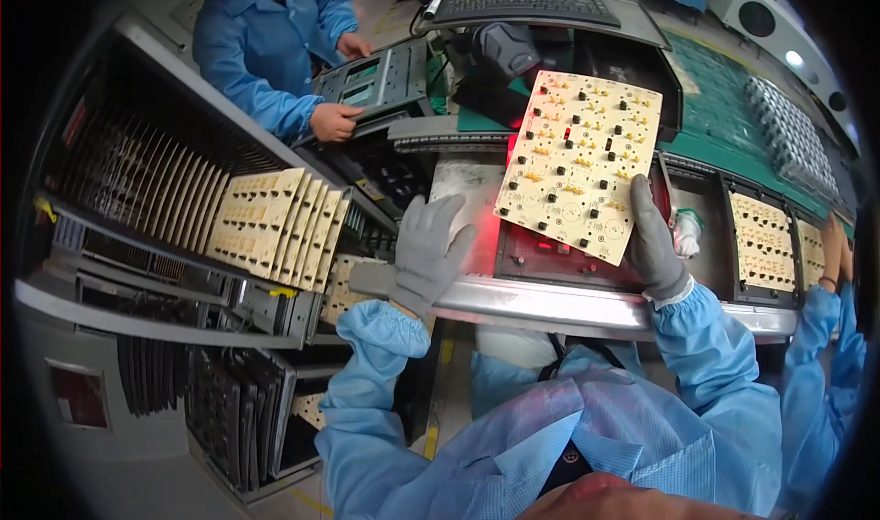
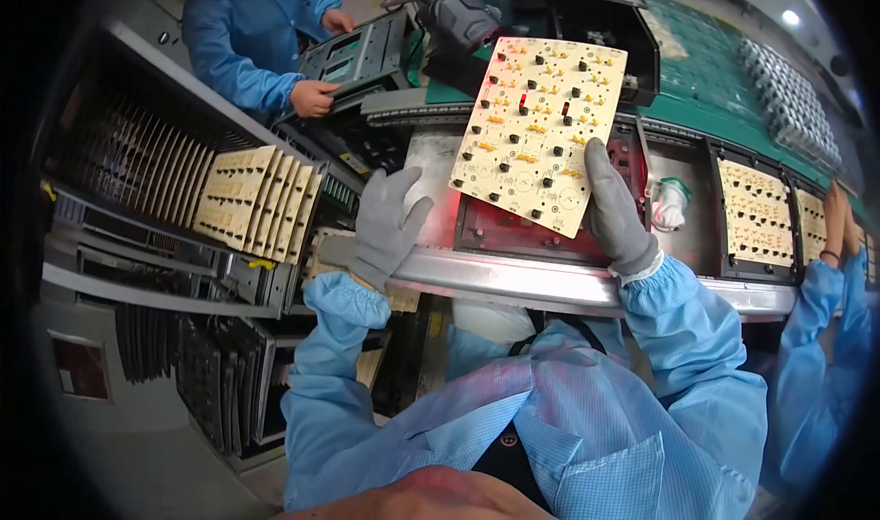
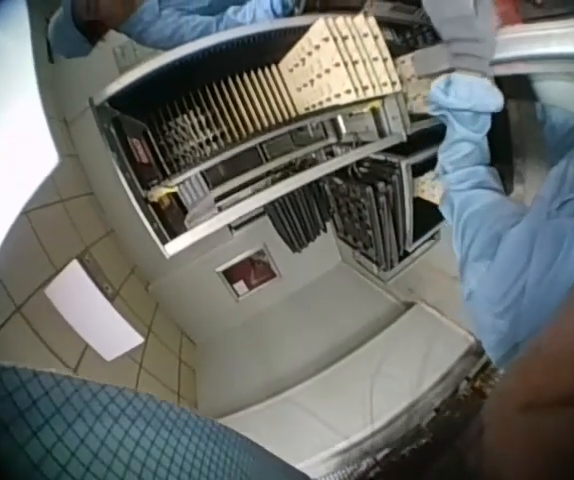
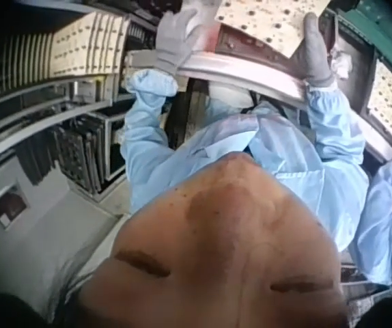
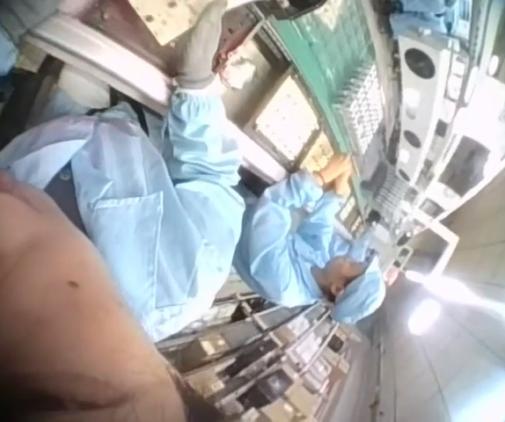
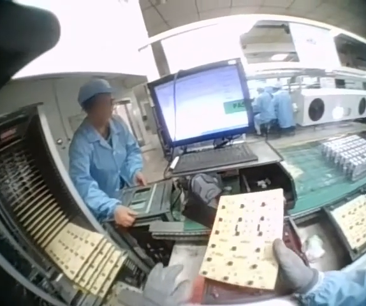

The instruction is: The recorder is testing printed circuit boards (PCBs) by placing them into a testing fixture on an electronics assembly line and verifying the results on a monitor.

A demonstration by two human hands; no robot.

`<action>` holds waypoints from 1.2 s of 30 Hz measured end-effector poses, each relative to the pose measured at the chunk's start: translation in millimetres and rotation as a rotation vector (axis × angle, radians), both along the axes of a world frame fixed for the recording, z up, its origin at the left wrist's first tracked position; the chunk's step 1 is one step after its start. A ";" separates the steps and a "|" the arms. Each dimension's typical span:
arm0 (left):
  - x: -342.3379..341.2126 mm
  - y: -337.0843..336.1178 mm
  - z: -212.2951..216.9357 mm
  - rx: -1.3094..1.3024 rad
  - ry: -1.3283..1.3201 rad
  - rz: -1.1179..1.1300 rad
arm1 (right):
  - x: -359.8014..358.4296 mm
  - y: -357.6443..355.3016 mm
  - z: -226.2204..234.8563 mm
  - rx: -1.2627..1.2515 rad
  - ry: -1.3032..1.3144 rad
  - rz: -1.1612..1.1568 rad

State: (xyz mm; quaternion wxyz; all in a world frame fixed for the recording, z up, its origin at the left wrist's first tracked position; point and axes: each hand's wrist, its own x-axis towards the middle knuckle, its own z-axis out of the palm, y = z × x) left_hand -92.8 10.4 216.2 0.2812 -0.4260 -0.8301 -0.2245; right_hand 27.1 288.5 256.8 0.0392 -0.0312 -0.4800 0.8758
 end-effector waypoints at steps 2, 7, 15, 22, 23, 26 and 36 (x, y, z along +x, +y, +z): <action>0.2 -0.8 -8.3 0.097 -0.286 0.040 | -4.1 13.3 -9.8 0.130 -0.029 -0.091; 2.0 -2.5 -6.1 0.087 -0.506 0.092 | -10.2 35.3 -33.5 0.625 0.045 -0.316; -0.9 -1.7 -8.8 0.065 -0.479 0.074 | -7.7 61.6 -54.7 1.178 0.416 -0.403; -1.2 0.8 -11.4 0.053 -0.491 0.092 | -6.0 76.2 -48.1 1.161 0.506 -0.345; -1.3 3.0 -11.0 0.060 -0.489 0.073 | 1.6 85.5 -52.7 1.177 0.452 -0.358; 0.3 -5.7 -11.3 0.052 -0.491 0.093 | 5.0 56.8 -1.4 0.342 -0.185 -0.193; -3.5 34.2 1.5 -0.019 -0.905 -0.162 | 52.4 123.2 5.7 -0.052 -0.350 0.187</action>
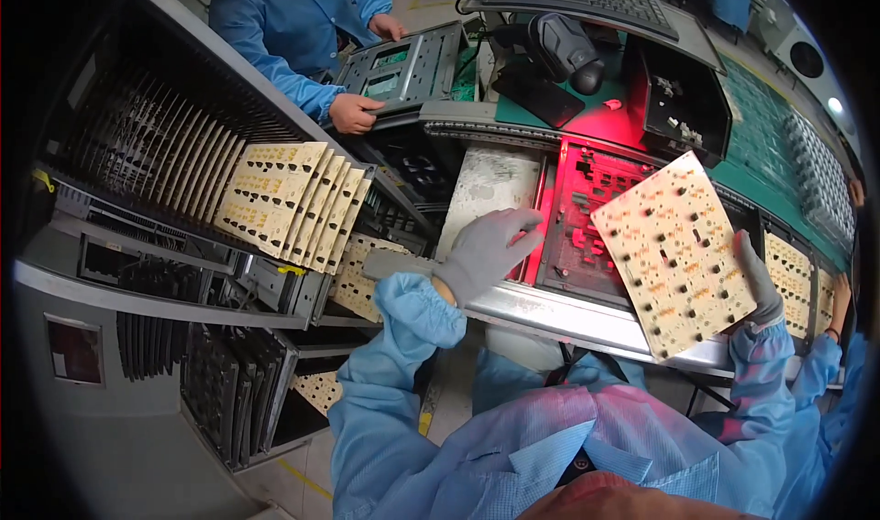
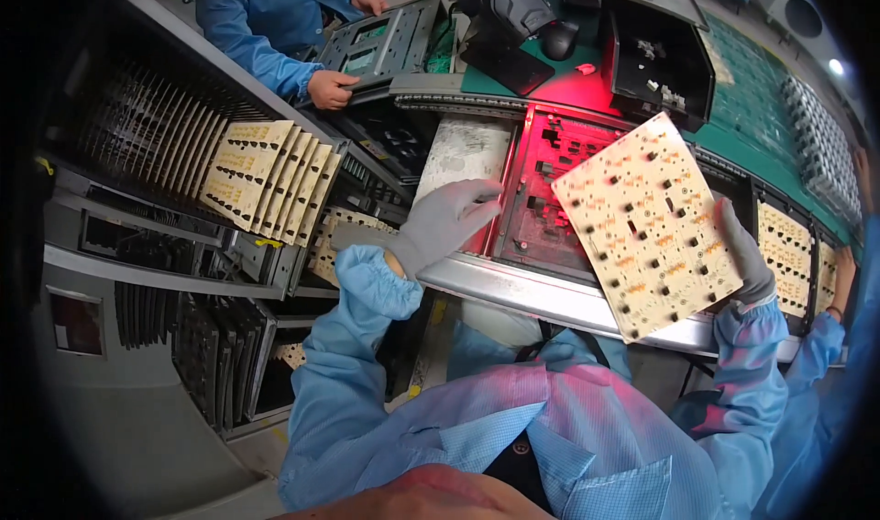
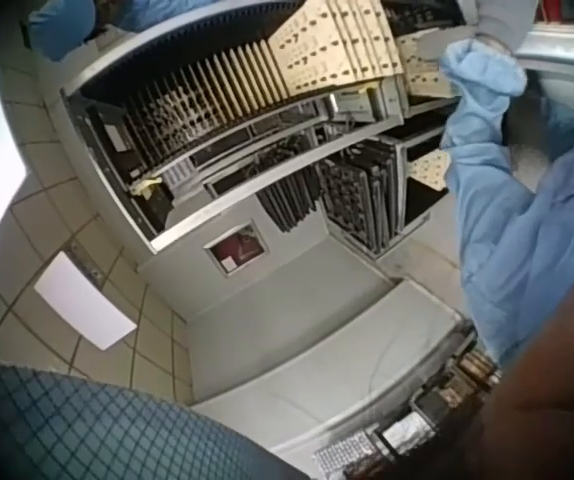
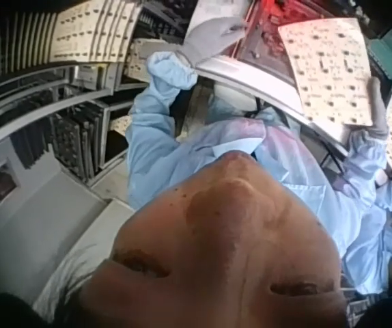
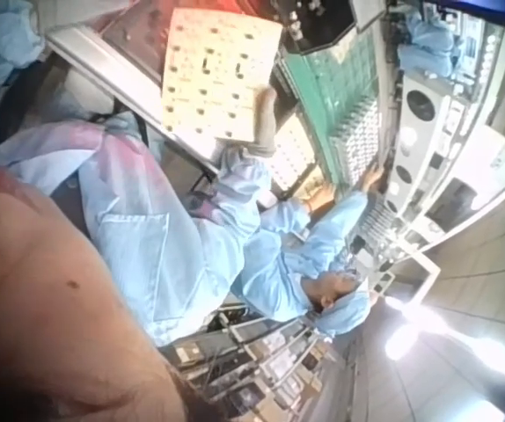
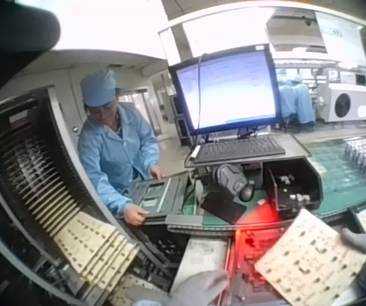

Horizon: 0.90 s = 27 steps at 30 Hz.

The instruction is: The recorder is testing printed circuit boards (PCBs) by placing them into a testing fixture on an electronics assembly line and verifying the results on a monitor.

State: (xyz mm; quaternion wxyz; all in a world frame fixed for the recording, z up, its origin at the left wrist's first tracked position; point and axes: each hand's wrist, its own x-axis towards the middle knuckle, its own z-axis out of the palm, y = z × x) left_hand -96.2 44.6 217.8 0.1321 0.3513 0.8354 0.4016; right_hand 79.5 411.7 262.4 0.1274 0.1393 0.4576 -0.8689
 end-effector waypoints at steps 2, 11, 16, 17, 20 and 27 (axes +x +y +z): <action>-27.4 2.2 4.0 0.052 0.229 0.118 | -12.0 21.8 -15.4 0.038 0.005 0.095; -282.0 0.1 30.2 -0.191 0.466 0.236 | -90.8 16.7 32.4 1.478 -0.069 0.402; -332.8 63.5 15.3 -0.507 0.357 -0.104 | -81.5 -1.0 32.6 1.833 0.446 0.363; -352.2 62.7 -3.0 -0.619 0.356 -0.070 | -88.0 -16.6 51.3 1.961 0.110 0.640; -361.4 62.4 -18.9 -0.483 0.338 0.001 | -107.1 -47.2 85.0 2.214 0.540 0.678; -334.9 51.2 23.1 -0.564 0.609 -0.297 | -289.1 -154.0 90.0 2.655 1.484 0.256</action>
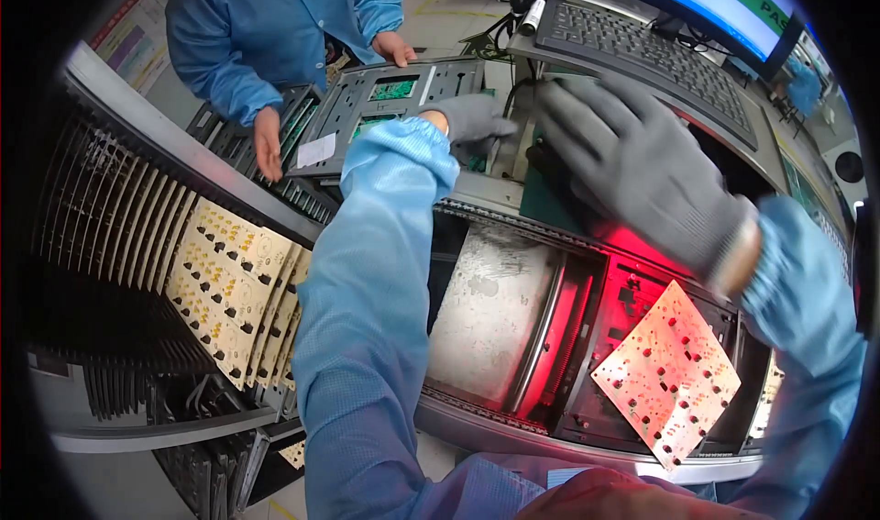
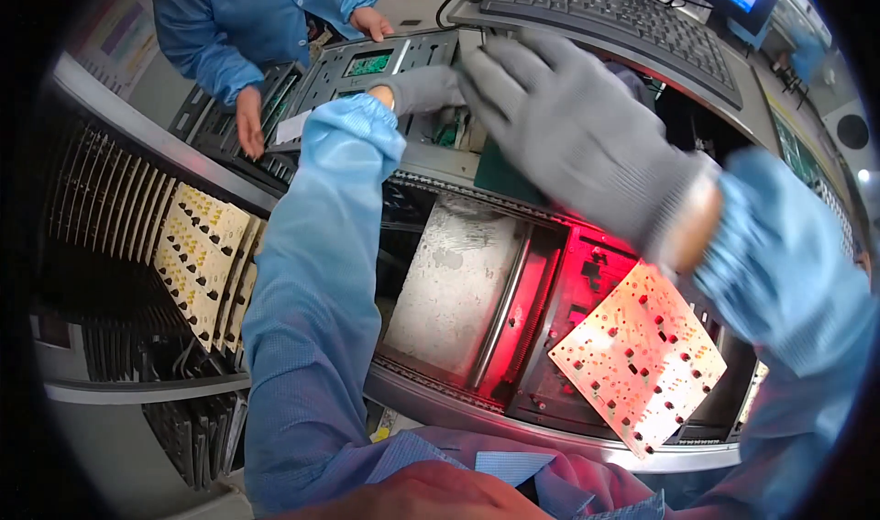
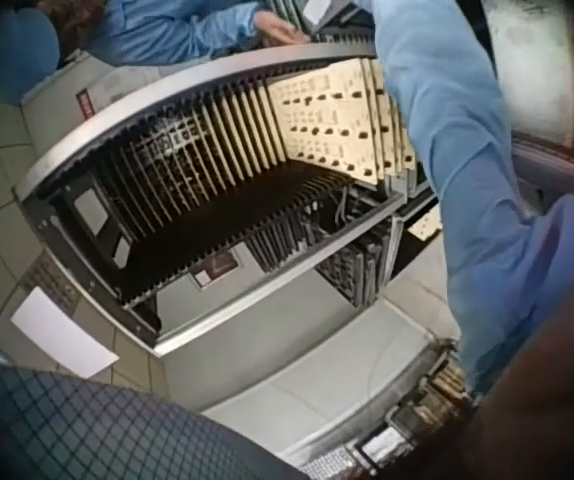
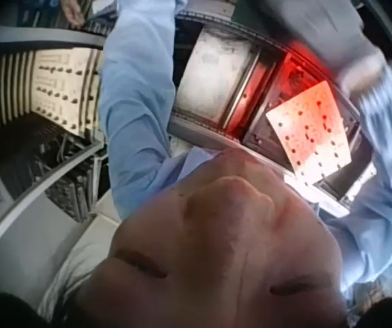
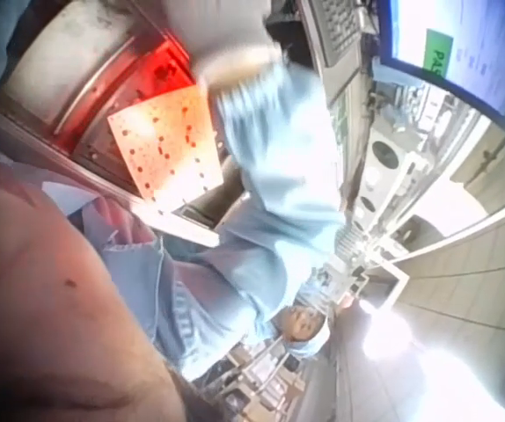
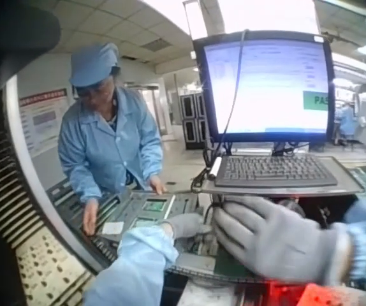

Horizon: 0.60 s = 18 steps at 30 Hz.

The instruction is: The recorder is testing printed circuit boards (PCBs) by placing them into a testing fixture on an electronics assembly line and verifying the results on a monitor.

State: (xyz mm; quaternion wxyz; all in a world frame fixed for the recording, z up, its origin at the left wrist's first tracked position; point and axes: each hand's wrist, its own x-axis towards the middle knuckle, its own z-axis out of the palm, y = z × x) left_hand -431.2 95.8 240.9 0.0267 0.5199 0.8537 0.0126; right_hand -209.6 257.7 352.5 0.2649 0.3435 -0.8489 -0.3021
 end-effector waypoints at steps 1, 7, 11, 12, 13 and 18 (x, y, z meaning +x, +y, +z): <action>14.6 -0.4 11.7 -0.168 -0.267 0.218 | -20.4 -2.7 -5.9 0.020 0.083 -0.066; 44.2 -60.9 25.3 0.128 -0.761 0.055 | -77.7 -20.8 -23.9 -0.039 0.187 -0.229; 47.9 -64.3 12.0 0.349 -0.815 0.194 | -70.7 -0.7 -38.1 0.189 0.312 -0.033; 49.4 -62.4 10.6 0.394 -0.813 0.279 | -68.5 -5.7 -40.7 0.211 0.314 -0.135; 51.3 -61.1 10.4 0.438 -0.807 0.363 | -66.5 -8.3 -40.2 0.214 0.310 -0.135; 48.0 -67.4 -16.8 0.437 -0.626 0.507 | -64.3 -23.9 -39.6 0.219 0.136 -0.226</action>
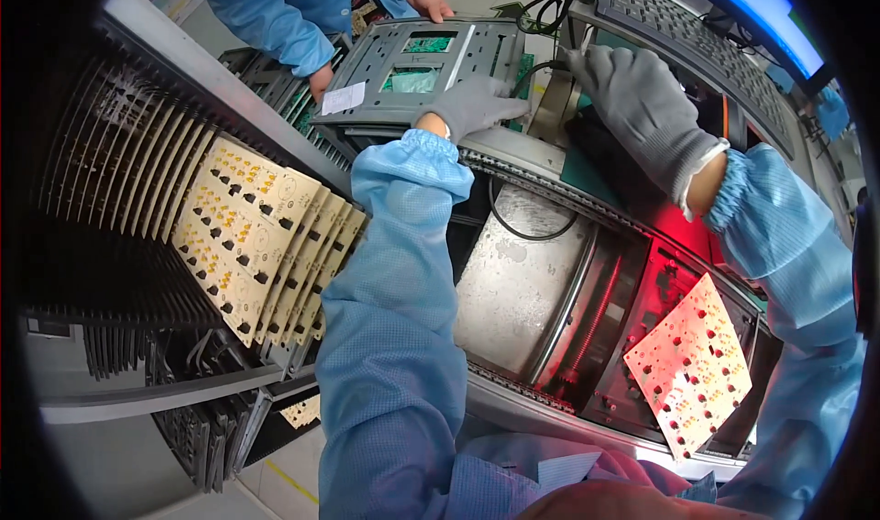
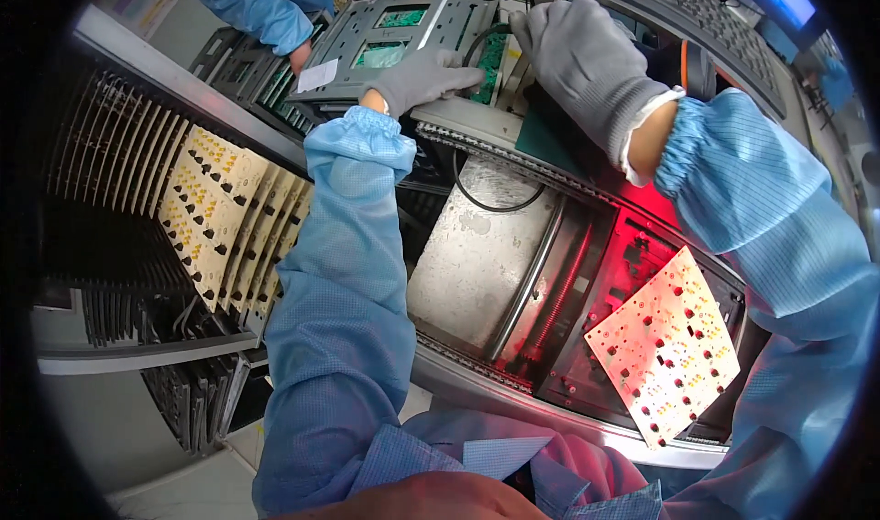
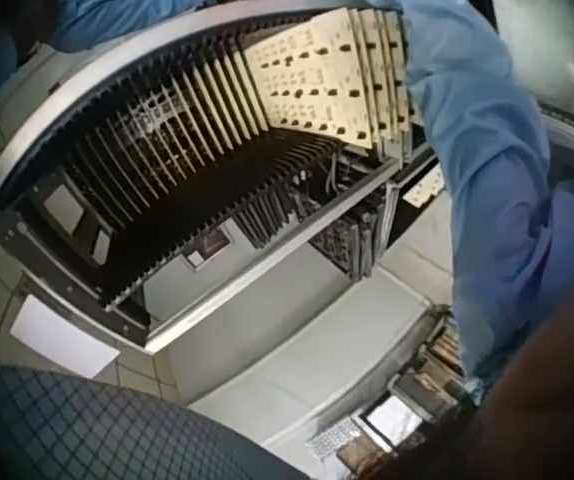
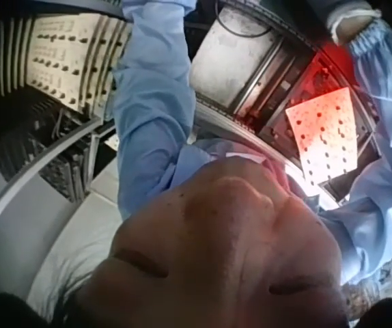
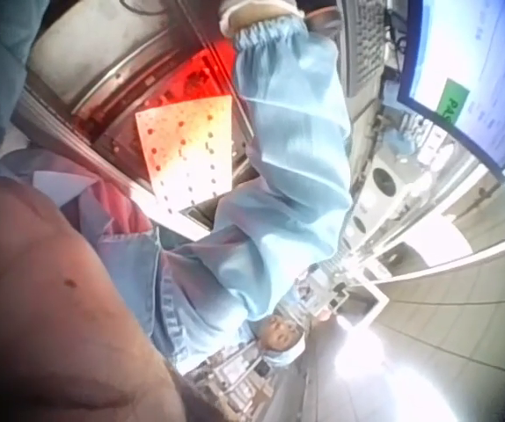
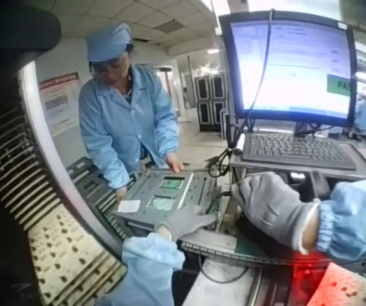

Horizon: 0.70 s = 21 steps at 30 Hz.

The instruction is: The recorder is testing printed circuit boards (PCBs) by placing them into a testing fixture on an electronics assembly line and verifying the results on a monitor.

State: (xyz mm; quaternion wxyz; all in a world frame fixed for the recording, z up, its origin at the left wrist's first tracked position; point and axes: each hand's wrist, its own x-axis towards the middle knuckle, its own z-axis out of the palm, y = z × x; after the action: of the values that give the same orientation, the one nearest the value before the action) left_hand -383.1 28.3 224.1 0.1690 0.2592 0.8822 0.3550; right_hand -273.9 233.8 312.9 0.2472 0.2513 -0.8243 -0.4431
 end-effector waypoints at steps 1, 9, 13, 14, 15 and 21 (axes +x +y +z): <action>3.7 1.7 2.0 -0.061 0.100 0.007 | 0.1 -3.4 -0.8 -0.022 -0.050 -0.089; 34.7 14.0 7.0 -0.172 0.191 0.105 | -6.8 12.0 -2.8 0.007 -0.126 -0.051; 20.6 -12.0 -23.0 0.514 -0.010 0.366 | -14.3 27.6 -2.6 -0.047 -0.222 0.048; 20.4 -14.0 -32.1 0.532 0.226 0.551 | -19.9 32.1 -5.2 -0.064 -0.235 0.009; 19.5 -11.0 -43.8 0.528 0.220 0.538 | -21.0 36.4 -6.0 -0.070 -0.238 -0.004; 9.7 -11.8 -105.5 0.293 0.712 1.370 | -35.1 29.5 -15.1 -0.095 -0.242 0.096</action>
State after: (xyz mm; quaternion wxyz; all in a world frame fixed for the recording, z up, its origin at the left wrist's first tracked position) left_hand -373.4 16.5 118.6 -0.4166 -0.2247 0.7907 0.3884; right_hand -308.9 263.2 297.8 0.1783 0.3300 -0.8552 -0.3577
